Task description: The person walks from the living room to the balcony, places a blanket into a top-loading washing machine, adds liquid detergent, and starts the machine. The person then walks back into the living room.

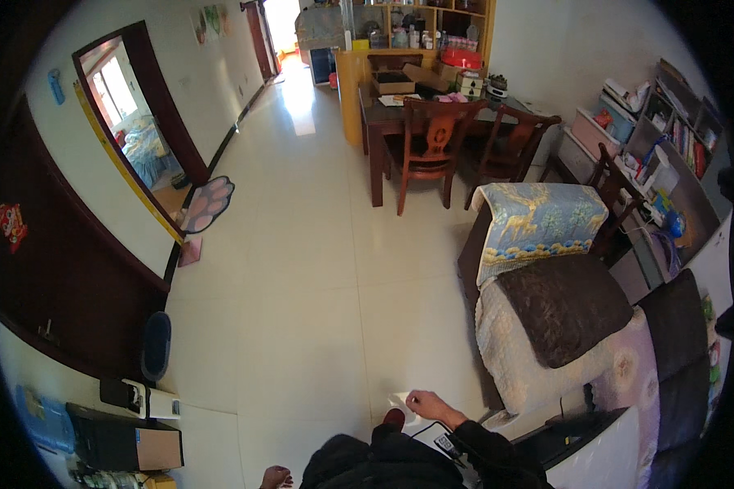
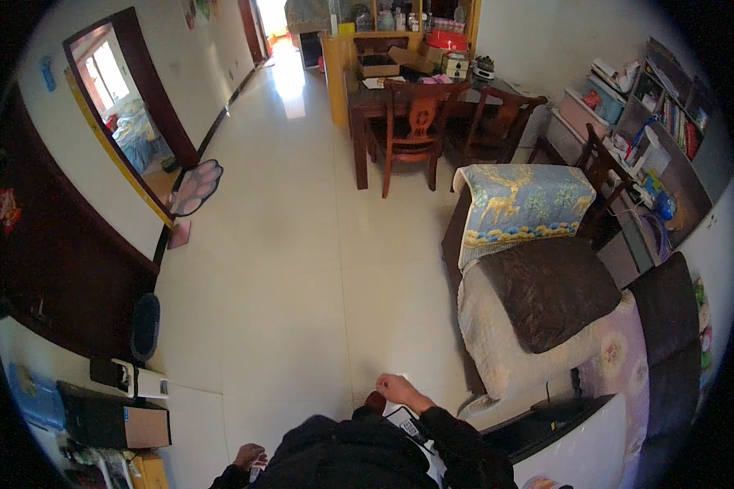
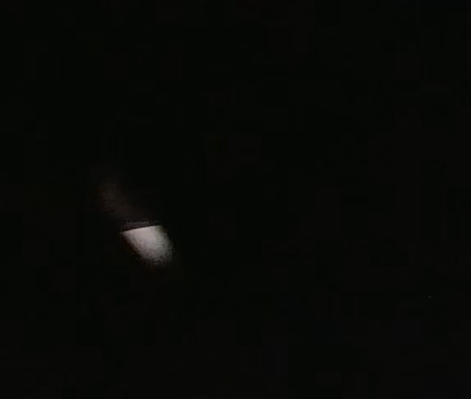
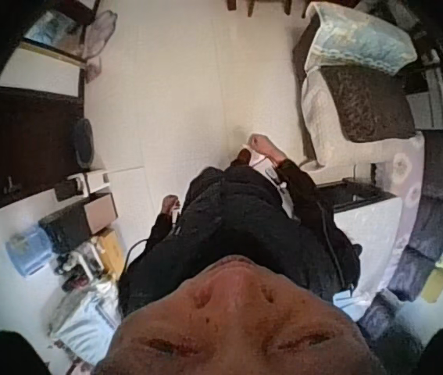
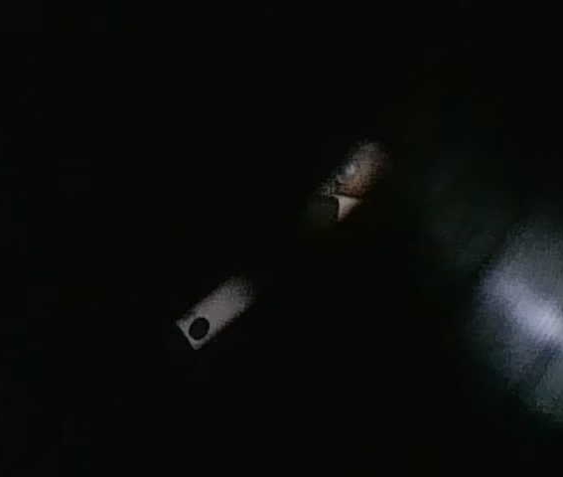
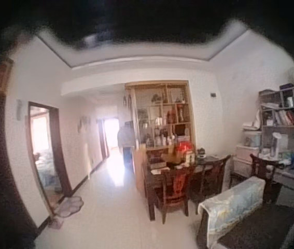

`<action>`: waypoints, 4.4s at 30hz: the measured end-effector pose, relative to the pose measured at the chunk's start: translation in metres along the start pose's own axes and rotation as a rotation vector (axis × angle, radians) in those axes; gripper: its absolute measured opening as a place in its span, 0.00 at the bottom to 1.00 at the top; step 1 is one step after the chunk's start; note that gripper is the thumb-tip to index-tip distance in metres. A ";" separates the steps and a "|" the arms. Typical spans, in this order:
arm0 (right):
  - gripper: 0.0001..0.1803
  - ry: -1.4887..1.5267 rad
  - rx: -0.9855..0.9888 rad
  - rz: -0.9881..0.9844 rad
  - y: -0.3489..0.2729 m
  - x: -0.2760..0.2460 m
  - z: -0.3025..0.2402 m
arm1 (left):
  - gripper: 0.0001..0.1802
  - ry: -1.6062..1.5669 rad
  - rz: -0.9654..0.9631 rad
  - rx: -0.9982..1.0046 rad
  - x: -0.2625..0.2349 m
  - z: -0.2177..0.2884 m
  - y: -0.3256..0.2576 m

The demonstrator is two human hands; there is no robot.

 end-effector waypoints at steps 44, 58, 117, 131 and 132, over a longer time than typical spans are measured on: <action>0.19 -0.060 0.116 -0.170 0.802 -0.226 -0.160 | 0.15 0.103 0.091 0.093 -0.057 0.744 0.327; 0.18 0.160 0.445 -0.229 1.048 -0.235 -0.221 | 0.13 -0.102 -0.007 0.085 -0.113 1.048 0.462; 0.17 -0.183 0.213 -0.053 2.467 -0.692 -0.538 | 0.14 -0.082 0.063 0.076 -0.274 2.363 0.980; 0.13 0.040 0.440 -0.088 2.725 -0.775 -0.607 | 0.14 -0.013 -0.021 0.078 -0.313 2.713 1.200; 0.13 0.065 0.465 -0.072 2.726 -0.778 -0.613 | 0.14 -0.046 -0.021 0.097 -0.318 2.731 1.205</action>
Point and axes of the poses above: each hand's wrist, its own y-axis towards the middle knuckle, its own x-axis out of the palm, z = x × y, the point moved 7 cm from there along y, towards the middle knuckle, and after that the axes turned 5 degrees about z, right-handed, at the moved point
